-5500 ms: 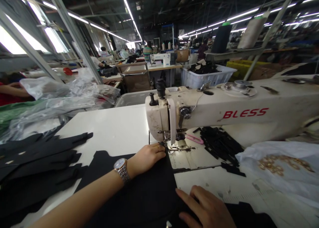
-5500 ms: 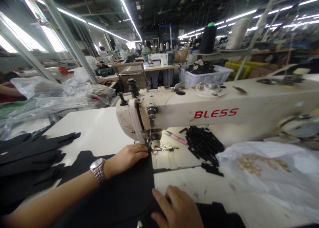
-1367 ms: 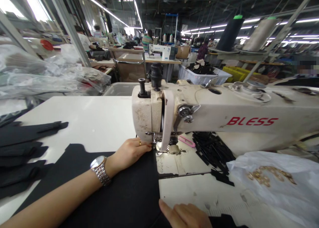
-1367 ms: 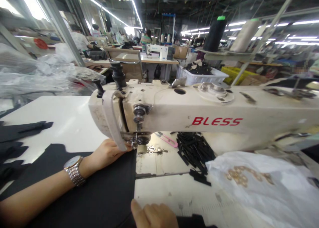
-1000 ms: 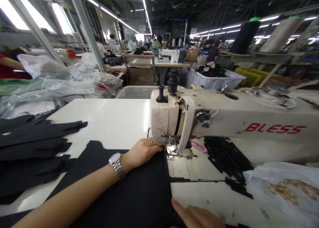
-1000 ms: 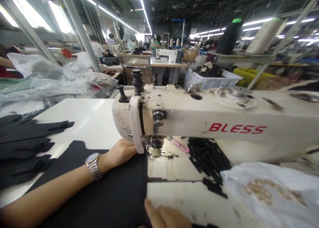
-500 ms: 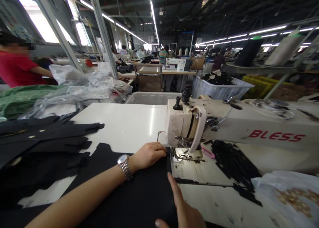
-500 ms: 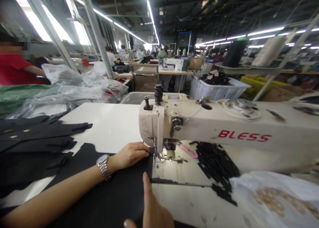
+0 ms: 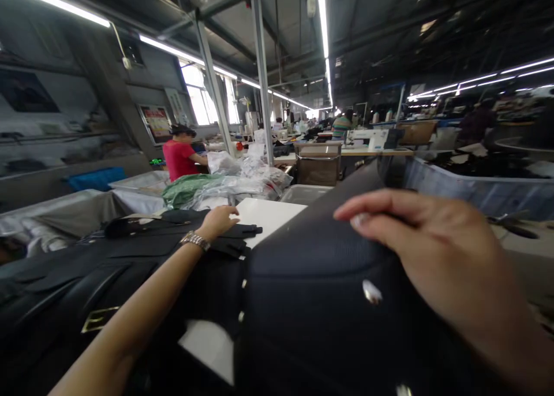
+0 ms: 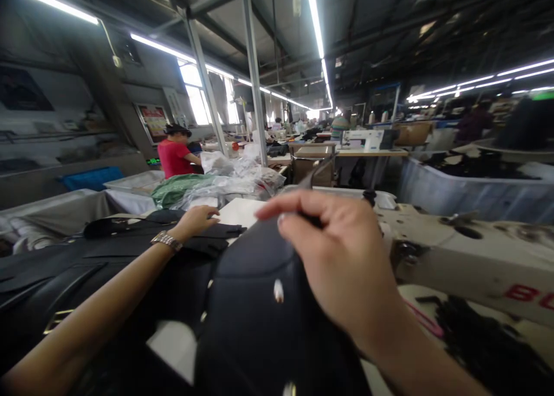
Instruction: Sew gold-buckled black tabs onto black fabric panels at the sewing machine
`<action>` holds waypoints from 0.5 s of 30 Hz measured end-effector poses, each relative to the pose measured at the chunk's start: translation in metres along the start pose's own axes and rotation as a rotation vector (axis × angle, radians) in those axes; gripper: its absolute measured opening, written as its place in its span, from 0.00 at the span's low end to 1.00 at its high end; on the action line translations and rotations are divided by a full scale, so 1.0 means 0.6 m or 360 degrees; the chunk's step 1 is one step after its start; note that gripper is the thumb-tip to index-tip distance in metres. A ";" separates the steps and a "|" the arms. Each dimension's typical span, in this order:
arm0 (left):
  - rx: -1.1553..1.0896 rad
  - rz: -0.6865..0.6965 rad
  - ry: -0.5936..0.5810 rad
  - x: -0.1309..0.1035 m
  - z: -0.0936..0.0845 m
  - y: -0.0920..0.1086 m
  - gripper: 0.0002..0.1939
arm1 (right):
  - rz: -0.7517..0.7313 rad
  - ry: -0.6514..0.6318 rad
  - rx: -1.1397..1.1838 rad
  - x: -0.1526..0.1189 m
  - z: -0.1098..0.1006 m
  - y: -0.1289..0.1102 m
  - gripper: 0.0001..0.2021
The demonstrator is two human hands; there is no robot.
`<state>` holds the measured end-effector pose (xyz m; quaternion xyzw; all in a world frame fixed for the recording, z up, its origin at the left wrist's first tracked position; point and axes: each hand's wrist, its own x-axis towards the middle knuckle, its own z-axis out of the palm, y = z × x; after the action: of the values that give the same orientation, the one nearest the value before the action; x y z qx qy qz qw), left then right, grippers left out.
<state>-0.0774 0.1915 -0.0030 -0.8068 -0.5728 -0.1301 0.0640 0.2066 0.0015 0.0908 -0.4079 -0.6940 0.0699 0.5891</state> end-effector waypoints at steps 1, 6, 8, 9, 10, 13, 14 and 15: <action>0.0085 -0.0084 -0.0045 -0.013 -0.004 -0.034 0.13 | 0.0042 0.0109 0.0012 0.038 0.004 -0.001 0.10; 0.0327 -0.0244 -0.0220 -0.090 -0.002 -0.112 0.13 | -0.0041 0.0631 -0.0096 0.196 0.038 0.014 0.15; 0.0373 -0.0210 -0.0210 -0.107 0.000 -0.110 0.13 | -0.0125 0.0934 -0.0211 0.229 0.055 0.033 0.15; 0.0392 -0.0186 -0.0196 -0.112 -0.001 -0.106 0.12 | -0.0124 0.1068 -0.0269 0.237 0.066 0.045 0.14; 0.0410 -0.0160 -0.0176 -0.114 -0.001 -0.101 0.11 | -0.0050 0.1142 -0.0323 0.239 0.078 0.059 0.14; 0.0435 -0.0082 -0.0082 -0.113 -0.007 -0.087 0.09 | 0.0510 0.0976 -0.0425 0.208 0.128 0.112 0.17; 0.0430 -0.0055 -0.0039 -0.112 -0.011 -0.084 0.10 | 0.0697 0.0868 -0.0431 0.187 0.148 0.132 0.17; 0.0416 -0.0023 0.0008 -0.111 -0.017 -0.081 0.12 | 0.0826 0.0768 -0.0431 0.160 0.168 0.150 0.16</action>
<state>-0.1453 0.1446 -0.0142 -0.7871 -0.5904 -0.0567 0.1692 0.1645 0.1619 0.0817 -0.6490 -0.4120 0.0264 0.6391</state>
